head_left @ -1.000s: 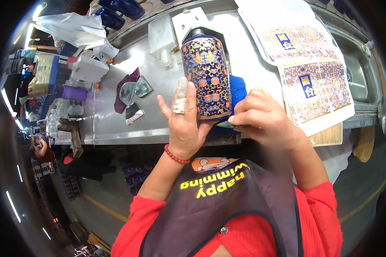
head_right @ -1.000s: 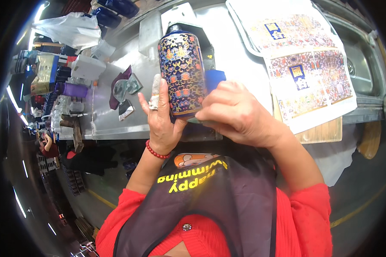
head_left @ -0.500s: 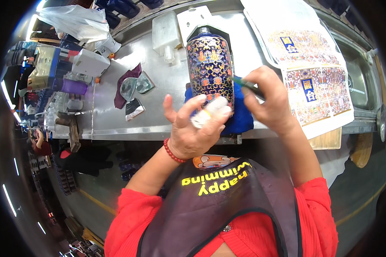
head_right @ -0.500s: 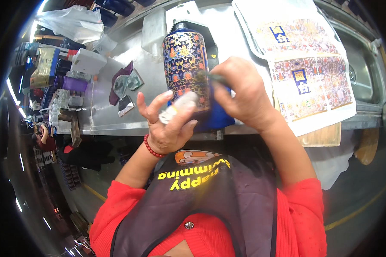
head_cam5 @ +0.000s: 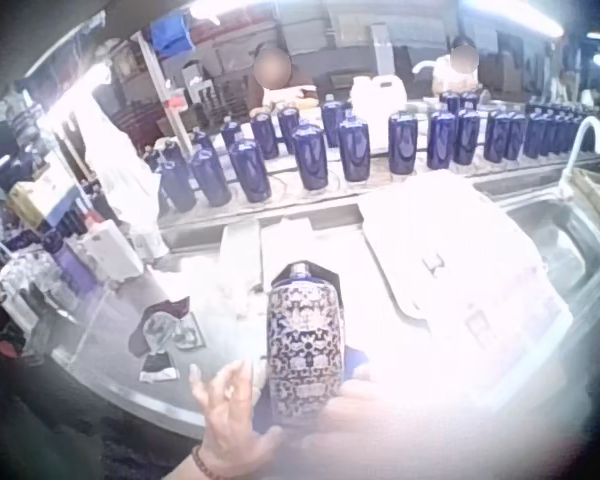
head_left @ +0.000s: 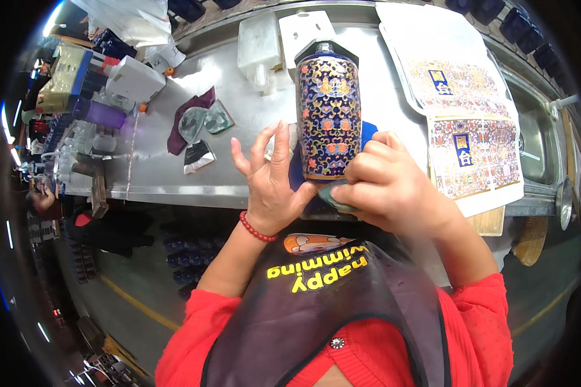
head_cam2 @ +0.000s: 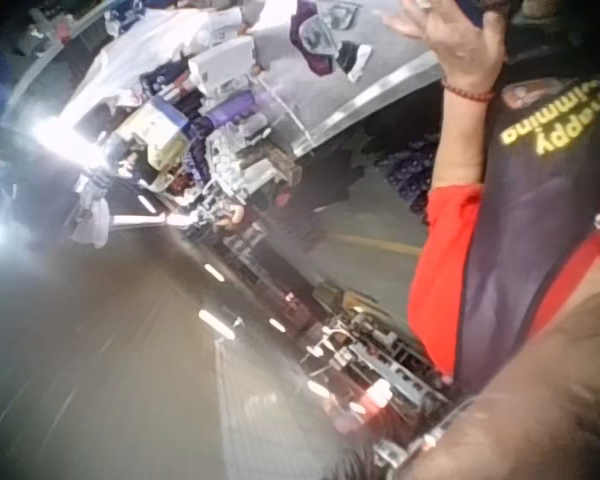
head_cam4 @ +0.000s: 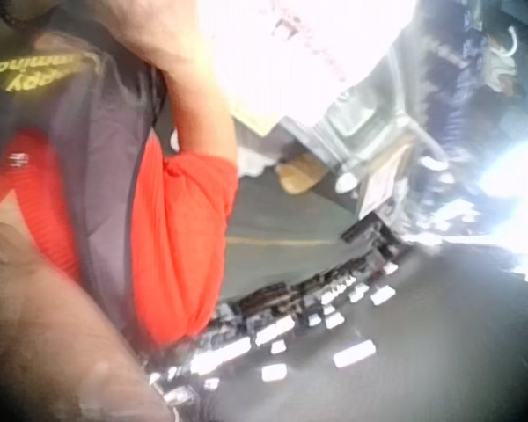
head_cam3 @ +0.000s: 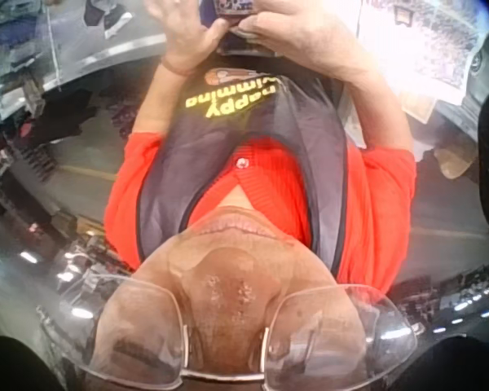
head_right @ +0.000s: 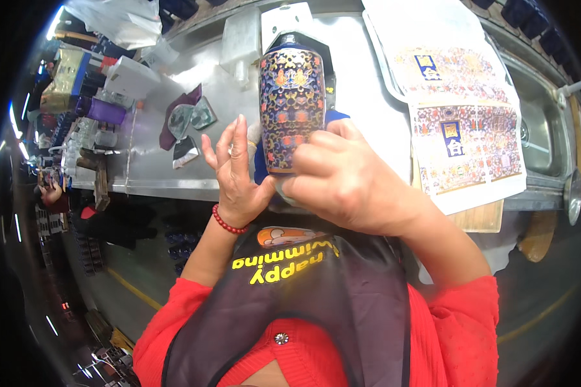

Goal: The person holds a decorated ceramic vase on a blue cloth and uses a green sponge to rub its surface. They rotate the vase to access different sides and continue polishing the entire exterior.

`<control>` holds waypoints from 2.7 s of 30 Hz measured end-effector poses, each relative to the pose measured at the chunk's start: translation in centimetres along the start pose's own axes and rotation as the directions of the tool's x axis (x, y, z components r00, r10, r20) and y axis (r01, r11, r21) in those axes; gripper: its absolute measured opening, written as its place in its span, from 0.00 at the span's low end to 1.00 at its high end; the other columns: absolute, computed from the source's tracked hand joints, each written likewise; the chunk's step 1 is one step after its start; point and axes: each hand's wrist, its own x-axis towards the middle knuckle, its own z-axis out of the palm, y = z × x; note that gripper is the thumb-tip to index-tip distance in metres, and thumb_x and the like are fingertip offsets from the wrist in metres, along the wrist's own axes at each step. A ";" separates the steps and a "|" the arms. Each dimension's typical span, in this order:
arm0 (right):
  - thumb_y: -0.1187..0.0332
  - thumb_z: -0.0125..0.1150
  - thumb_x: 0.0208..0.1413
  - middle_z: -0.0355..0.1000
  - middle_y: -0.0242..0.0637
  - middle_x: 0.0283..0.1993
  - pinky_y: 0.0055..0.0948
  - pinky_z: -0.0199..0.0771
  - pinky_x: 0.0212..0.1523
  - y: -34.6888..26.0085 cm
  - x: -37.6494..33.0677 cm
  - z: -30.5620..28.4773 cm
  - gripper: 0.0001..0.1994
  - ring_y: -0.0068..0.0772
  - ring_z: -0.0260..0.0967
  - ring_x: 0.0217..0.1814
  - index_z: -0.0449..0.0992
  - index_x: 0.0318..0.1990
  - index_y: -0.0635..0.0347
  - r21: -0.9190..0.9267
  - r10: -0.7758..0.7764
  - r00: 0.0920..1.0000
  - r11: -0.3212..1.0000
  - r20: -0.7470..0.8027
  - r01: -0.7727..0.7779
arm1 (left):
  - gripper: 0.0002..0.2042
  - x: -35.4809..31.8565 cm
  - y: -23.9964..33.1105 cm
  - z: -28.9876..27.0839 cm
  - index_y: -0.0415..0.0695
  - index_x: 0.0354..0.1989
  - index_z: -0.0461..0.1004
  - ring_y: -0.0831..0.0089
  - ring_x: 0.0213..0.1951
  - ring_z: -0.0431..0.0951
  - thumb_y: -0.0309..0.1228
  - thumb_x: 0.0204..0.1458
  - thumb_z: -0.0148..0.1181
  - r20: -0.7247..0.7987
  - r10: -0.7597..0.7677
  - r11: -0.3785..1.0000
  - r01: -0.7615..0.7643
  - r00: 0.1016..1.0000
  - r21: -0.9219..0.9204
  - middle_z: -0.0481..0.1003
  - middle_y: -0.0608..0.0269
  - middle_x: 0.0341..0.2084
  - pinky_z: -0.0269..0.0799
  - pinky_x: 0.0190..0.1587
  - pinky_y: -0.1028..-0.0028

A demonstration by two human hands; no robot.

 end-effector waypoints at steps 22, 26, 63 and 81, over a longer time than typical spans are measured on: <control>0.81 0.76 0.36 0.70 0.32 0.32 0.31 0.64 0.31 -1.6 -3.3 2.0 0.21 0.34 0.64 0.32 0.82 0.43 0.58 -0.169 0.195 0.949 0.956 -0.247 -0.240 | 0.52 1.6 0.0 0.3 0.41 0.68 0.65 0.51 0.69 0.58 0.66 0.39 0.69 0.006 0.013 1.000 -0.013 1.000 -0.022 0.73 0.55 0.58 0.27 0.69 0.34; 0.72 0.76 0.46 0.73 0.32 0.34 0.28 0.69 0.34 -2.0 -3.8 1.6 0.13 0.30 0.70 0.35 0.81 0.40 0.59 0.269 -0.001 0.995 0.963 0.101 -0.027 | 0.56 1.8 -0.5 0.3 0.35 0.68 0.63 0.52 0.68 0.58 0.66 0.35 0.71 0.050 -0.010 0.999 0.012 0.999 -0.053 0.72 0.54 0.58 0.30 0.68 0.34; 0.74 0.69 0.34 0.70 0.32 0.36 0.37 0.63 0.36 -2.6 -4.3 2.8 0.19 0.35 0.65 0.33 0.81 0.40 0.57 -0.043 0.058 0.992 0.997 -0.114 -0.063 | 0.49 0.6 -2.4 2.2 0.37 0.77 0.44 0.49 0.70 0.54 0.63 0.61 0.51 0.302 -0.121 0.640 0.307 0.946 -0.705 0.57 0.41 0.70 0.42 0.73 0.56; 0.80 0.71 0.35 0.72 0.36 0.37 0.35 0.65 0.35 -2.5 -5.3 3.6 0.21 0.37 0.66 0.34 0.82 0.43 0.60 0.043 0.221 0.901 0.974 -0.372 -0.221 | 0.54 1.5 -2.5 -0.6 0.36 0.72 0.57 0.51 0.70 0.57 0.66 0.45 0.64 0.204 0.099 0.995 -0.102 0.974 0.004 0.81 0.56 0.40 0.30 0.68 0.33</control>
